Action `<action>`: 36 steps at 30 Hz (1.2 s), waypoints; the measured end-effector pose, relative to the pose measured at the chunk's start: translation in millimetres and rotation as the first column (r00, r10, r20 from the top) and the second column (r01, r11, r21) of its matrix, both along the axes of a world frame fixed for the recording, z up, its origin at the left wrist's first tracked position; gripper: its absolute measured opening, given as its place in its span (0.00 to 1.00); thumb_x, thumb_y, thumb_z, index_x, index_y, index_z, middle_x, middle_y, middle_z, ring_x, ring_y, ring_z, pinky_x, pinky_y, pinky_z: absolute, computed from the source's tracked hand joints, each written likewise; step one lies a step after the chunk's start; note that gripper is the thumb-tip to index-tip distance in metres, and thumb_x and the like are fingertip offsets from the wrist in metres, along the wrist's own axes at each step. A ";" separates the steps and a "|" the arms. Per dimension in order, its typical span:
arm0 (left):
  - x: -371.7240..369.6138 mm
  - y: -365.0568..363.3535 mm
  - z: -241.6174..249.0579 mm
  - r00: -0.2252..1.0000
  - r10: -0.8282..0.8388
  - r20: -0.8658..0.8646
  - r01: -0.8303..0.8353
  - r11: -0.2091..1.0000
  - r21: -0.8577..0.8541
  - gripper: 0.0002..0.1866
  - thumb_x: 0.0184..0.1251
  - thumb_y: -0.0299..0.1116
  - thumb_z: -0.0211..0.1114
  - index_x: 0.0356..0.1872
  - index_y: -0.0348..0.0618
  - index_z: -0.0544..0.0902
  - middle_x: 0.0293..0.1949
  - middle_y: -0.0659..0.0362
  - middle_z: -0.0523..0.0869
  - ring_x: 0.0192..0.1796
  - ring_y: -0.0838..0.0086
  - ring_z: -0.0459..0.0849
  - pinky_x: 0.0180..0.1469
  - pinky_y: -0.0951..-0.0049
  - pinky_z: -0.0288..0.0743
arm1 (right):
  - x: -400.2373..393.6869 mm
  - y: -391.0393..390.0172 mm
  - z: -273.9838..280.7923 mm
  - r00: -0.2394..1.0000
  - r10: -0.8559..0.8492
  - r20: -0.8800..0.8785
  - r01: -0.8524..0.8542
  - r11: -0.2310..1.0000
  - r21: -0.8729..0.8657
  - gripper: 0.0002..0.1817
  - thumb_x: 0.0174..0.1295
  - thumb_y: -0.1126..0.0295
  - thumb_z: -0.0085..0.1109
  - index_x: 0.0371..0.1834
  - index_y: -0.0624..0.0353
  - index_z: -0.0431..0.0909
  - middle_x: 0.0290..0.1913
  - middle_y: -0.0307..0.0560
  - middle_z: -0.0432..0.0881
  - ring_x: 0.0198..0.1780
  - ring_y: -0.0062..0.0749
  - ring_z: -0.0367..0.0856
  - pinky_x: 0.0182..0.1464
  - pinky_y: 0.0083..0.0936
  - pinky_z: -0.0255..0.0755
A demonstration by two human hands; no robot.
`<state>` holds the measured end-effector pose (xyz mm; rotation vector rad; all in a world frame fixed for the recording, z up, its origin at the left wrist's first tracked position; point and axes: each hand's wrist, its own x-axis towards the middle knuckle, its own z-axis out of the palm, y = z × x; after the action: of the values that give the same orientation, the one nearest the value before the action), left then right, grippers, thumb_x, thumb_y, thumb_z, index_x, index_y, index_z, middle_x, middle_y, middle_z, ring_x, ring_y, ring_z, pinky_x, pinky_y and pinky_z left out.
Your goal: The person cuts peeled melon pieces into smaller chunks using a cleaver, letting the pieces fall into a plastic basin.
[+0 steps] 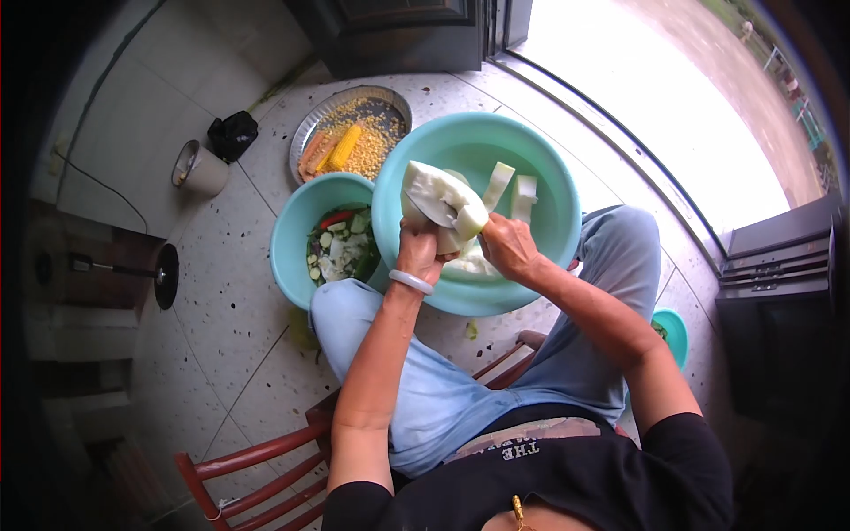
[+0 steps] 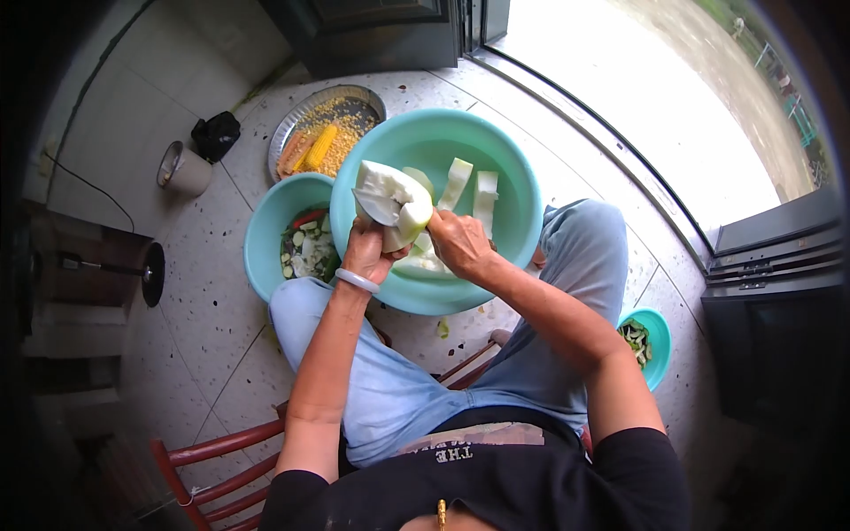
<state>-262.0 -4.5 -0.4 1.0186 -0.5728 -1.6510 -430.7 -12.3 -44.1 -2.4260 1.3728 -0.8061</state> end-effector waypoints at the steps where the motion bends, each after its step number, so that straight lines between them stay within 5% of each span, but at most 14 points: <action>1: 0.9 2.4 -0.7 1.000 -0.015 -0.002 0.015 0.999 0.035 0.10 0.69 0.30 0.55 0.46 0.38 0.77 0.32 0.56 0.81 0.26 0.72 0.77 0.21 0.74 0.66 | -0.9 -2.5 -3.6 1.000 -0.009 -0.022 0.009 1.000 0.022 0.06 0.57 0.74 0.55 0.37 0.63 0.73 0.28 0.57 0.79 0.28 0.56 0.81 0.29 0.46 0.75; 6: 19.9 2.9 -9.9 0.966 -0.224 -0.128 0.239 0.964 0.116 0.09 0.65 0.27 0.52 0.41 0.32 0.75 0.30 0.52 0.78 0.24 0.71 0.74 0.22 0.73 0.66 | -1.9 -14.6 -8.5 0.991 -0.053 -0.124 0.069 0.989 0.127 0.06 0.54 0.77 0.53 0.36 0.65 0.75 0.29 0.60 0.80 0.30 0.58 0.82 0.31 0.47 0.75; 12: 17.0 21.0 13.1 0.912 -0.359 -0.197 0.396 0.896 0.200 0.16 0.64 0.29 0.57 0.51 0.33 0.73 0.32 0.50 0.81 0.20 0.71 0.75 0.21 0.73 0.68 | -13.3 -27.2 -11.9 0.978 -0.196 -0.068 0.207 0.914 0.349 0.06 0.54 0.76 0.52 0.28 0.68 0.79 0.27 0.68 0.80 0.32 0.62 0.82 0.36 0.50 0.76; 17: 31.1 7.7 -11.7 0.987 -0.114 0.112 0.113 0.993 0.012 0.24 0.65 0.30 0.64 0.59 0.40 0.67 0.52 0.55 0.77 0.54 0.68 0.79 0.51 0.65 0.80 | -24.8 -28.3 0.6 0.945 -0.255 0.204 0.132 0.869 0.478 0.12 0.49 0.72 0.61 0.30 0.74 0.81 0.29 0.74 0.79 0.35 0.66 0.83 0.41 0.44 0.77; 18: 32.1 5.5 -12.0 0.972 -0.003 0.234 0.010 0.999 -0.030 0.23 0.65 0.28 0.64 0.59 0.41 0.68 0.52 0.55 0.78 0.53 0.68 0.80 0.51 0.65 0.79 | -28.1 -23.6 23.5 0.933 -0.306 0.192 0.144 0.802 0.580 0.12 0.53 0.72 0.60 0.33 0.75 0.80 0.25 0.67 0.81 0.28 0.55 0.84 0.33 0.42 0.78; 20: 41.8 -6.1 -28.5 0.830 0.129 0.543 0.037 0.958 -0.285 0.26 0.60 0.28 0.66 0.58 0.37 0.65 0.50 0.50 0.80 0.50 0.63 0.82 0.51 0.65 0.78 | -34.4 -15.5 53.2 0.896 -0.373 0.239 0.104 0.701 0.706 0.13 0.56 0.72 0.59 0.38 0.74 0.79 0.21 0.55 0.80 0.19 0.39 0.81 0.22 0.34 0.73; 23: 50.7 -19.3 -35.1 0.550 0.127 0.825 0.203 0.938 -0.279 0.29 0.55 0.27 0.67 0.58 0.37 0.65 0.48 0.43 0.82 0.49 0.52 0.83 0.52 0.60 0.76 | -50.1 -14.8 52.4 0.885 -0.402 0.233 0.043 0.570 0.820 0.13 0.59 0.73 0.57 0.42 0.73 0.78 0.20 0.46 0.76 0.15 0.25 0.73 0.15 0.25 0.66; 29: 39.7 -30.5 -42.1 0.252 0.204 0.946 0.206 0.944 -0.258 0.36 0.54 0.26 0.67 0.64 0.42 0.60 0.47 0.37 0.80 0.48 0.41 0.80 0.51 0.52 0.74 | -64.0 -15.5 59.3 0.693 -0.515 0.504 -0.044 0.668 0.743 0.07 0.60 0.73 0.54 0.32 0.68 0.74 0.20 0.40 0.72 0.15 0.19 0.69 0.16 0.23 0.66; 32: 35.1 -34.2 -36.4 0.129 0.292 0.948 0.205 0.927 -0.314 0.41 0.53 0.26 0.69 0.68 0.44 0.56 0.48 0.37 0.77 0.50 0.41 0.78 0.54 0.53 0.72 | -69.2 -18.4 63.4 0.624 -0.561 0.544 -0.032 0.677 0.735 0.06 0.61 0.73 0.54 0.32 0.67 0.72 0.20 0.39 0.71 0.16 0.19 0.69 0.16 0.22 0.67; 36: 27.1 -25.7 -18.7 -0.099 0.441 0.892 0.334 0.859 -0.388 0.37 0.53 0.26 0.71 0.65 0.43 0.64 0.52 0.39 0.72 0.53 0.45 0.75 0.57 0.53 0.69 | -72.7 -20.1 72.6 0.597 -0.574 0.560 -0.031 0.681 0.731 0.07 0.61 0.73 0.56 0.34 0.68 0.72 0.20 0.40 0.71 0.16 0.19 0.69 0.16 0.21 0.67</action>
<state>-234.8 -30.2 -19.1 1.7251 -1.8753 -0.0690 -503.5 -32.4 28.5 -1.0453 1.3537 -0.9963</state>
